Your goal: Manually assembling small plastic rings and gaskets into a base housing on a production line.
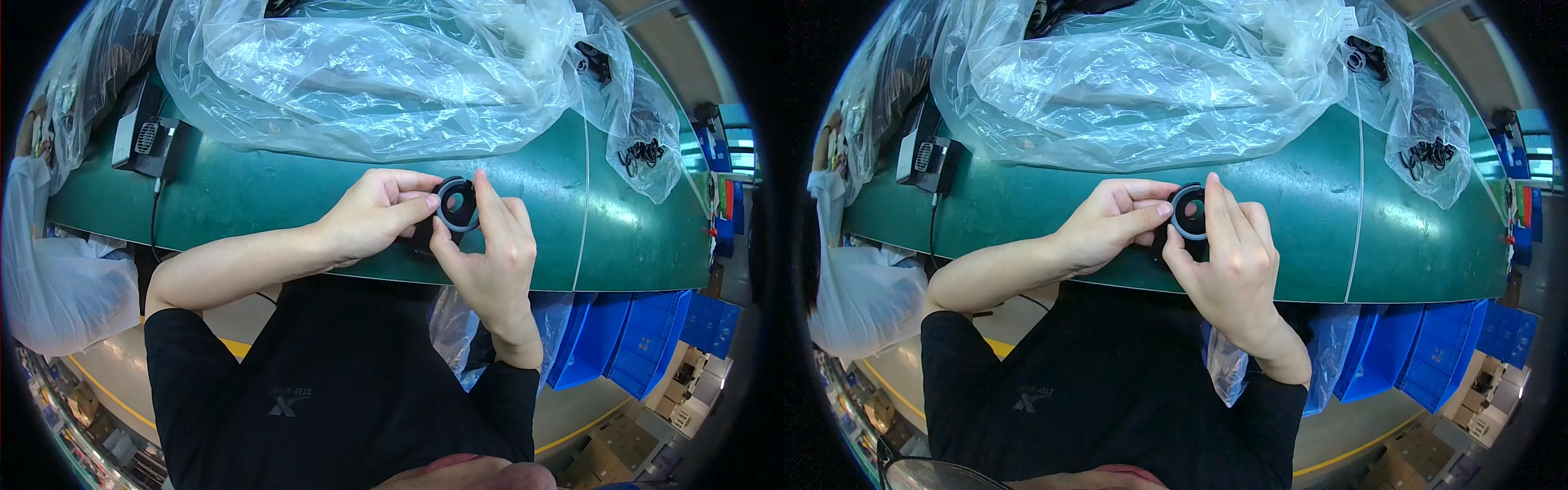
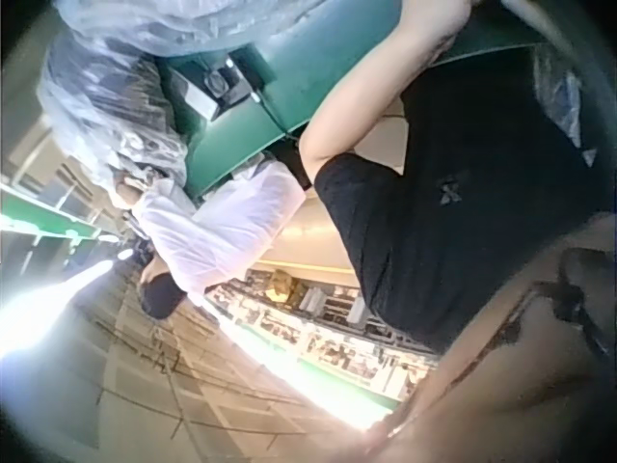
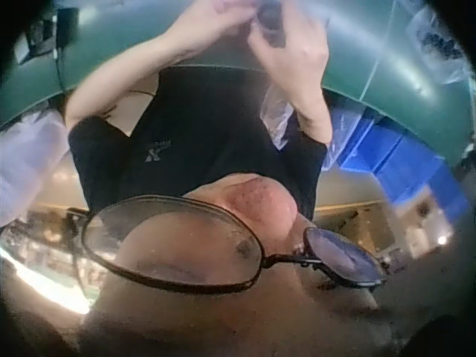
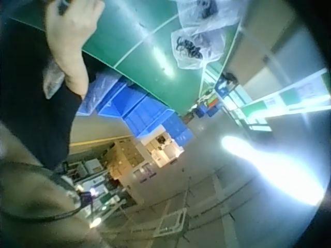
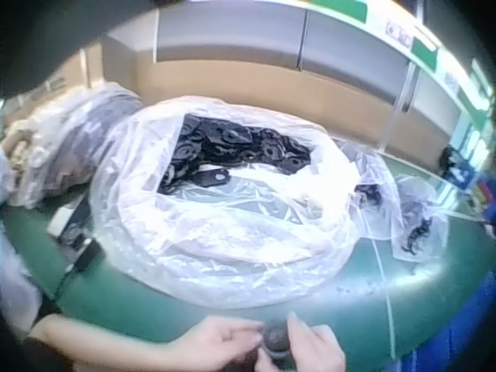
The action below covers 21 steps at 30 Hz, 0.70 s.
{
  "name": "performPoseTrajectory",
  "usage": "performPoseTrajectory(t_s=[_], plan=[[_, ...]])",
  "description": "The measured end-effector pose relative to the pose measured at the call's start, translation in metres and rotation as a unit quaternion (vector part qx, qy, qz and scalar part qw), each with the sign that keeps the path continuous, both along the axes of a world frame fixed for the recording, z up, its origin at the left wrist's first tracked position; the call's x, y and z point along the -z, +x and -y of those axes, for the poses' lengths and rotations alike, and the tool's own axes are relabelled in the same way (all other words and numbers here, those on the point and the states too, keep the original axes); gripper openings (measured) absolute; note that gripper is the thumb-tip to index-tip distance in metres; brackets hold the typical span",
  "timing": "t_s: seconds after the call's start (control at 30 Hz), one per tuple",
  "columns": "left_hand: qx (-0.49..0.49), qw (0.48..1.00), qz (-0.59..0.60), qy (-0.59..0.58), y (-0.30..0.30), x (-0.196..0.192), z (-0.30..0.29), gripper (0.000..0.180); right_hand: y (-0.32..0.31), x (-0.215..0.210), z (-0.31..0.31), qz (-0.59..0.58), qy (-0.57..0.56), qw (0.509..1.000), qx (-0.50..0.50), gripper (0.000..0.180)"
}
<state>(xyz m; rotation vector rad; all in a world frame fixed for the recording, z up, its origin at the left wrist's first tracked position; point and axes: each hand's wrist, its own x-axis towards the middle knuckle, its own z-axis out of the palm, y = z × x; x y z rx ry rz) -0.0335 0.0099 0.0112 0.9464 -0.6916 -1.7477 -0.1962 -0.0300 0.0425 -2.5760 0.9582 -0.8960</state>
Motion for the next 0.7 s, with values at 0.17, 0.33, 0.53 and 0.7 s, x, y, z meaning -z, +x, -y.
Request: performPoseTrajectory(t_s=[0.17, 0.33, 0.53, 0.7], plan=[[-0.011, 0.999, 0.034, -0.016, 0.001, -0.006, 0.000, 0.030, 0.004, 0.004, -0.004, -0.004, -0.021, 1.000, 0.005, 0.057], [-0.020, 0.997, 0.075, -0.014, 0.002, 0.000, -0.001, 0.027, -0.001, 0.002, -0.003, -0.011, 0.022, 1.000, -0.011, 0.057], [0.007, 0.993, 0.116, -0.019, 0.002, -0.013, -0.002, 0.024, -0.010, 0.010, 0.017, 0.169, 0.304, 0.938, 0.004, 0.030], [-0.002, 0.993, 0.096, -0.063, 0.000, 0.003, -0.004, 0.024, -0.009, 0.015, 0.022, 0.236, 0.474, 0.847, -0.048, 0.018]])
